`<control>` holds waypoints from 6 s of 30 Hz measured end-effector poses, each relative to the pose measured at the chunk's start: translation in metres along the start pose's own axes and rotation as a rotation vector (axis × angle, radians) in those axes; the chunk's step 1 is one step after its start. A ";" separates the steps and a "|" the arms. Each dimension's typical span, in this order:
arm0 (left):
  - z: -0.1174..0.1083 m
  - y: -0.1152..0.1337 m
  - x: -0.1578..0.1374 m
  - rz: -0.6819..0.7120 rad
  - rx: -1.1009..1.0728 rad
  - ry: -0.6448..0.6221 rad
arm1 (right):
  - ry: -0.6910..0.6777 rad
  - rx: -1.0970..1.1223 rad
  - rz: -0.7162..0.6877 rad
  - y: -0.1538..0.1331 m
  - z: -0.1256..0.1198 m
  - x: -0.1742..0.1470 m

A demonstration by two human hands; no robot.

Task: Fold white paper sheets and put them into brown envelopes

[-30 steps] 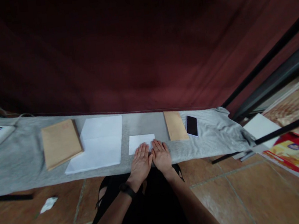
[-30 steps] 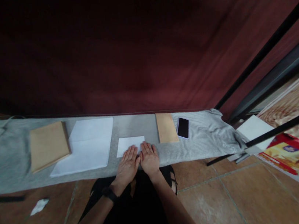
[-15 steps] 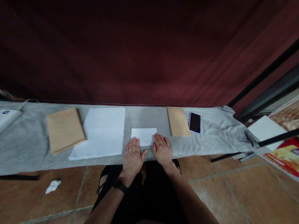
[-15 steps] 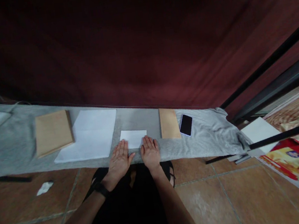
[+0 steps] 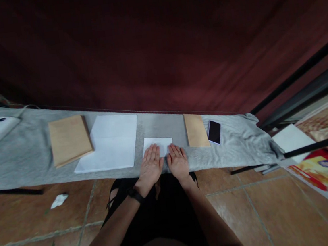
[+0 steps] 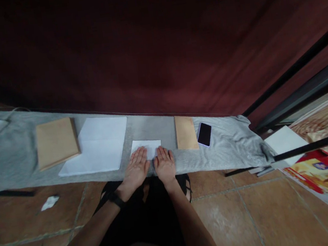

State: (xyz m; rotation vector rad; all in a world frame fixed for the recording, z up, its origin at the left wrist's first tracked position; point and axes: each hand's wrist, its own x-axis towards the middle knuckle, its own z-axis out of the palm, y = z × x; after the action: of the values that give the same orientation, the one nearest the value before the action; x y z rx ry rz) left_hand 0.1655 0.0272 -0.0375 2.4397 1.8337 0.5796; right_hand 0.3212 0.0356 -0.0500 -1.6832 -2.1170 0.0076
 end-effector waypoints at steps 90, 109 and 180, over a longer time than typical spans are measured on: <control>0.013 -0.028 0.035 -0.067 0.098 -0.079 | -0.111 -0.039 0.039 0.020 0.002 0.025; 0.011 -0.024 0.022 -0.126 0.121 0.006 | -0.099 -0.032 0.054 0.018 0.004 0.025; -0.005 -0.016 -0.006 0.353 0.086 -0.126 | -0.034 0.161 -0.109 0.018 -0.002 -0.003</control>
State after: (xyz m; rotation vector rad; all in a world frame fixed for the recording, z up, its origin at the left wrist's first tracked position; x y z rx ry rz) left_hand 0.1476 0.0258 -0.0382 2.8077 1.4195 0.3534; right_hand 0.3392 0.0367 -0.0537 -1.4839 -2.1681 0.1700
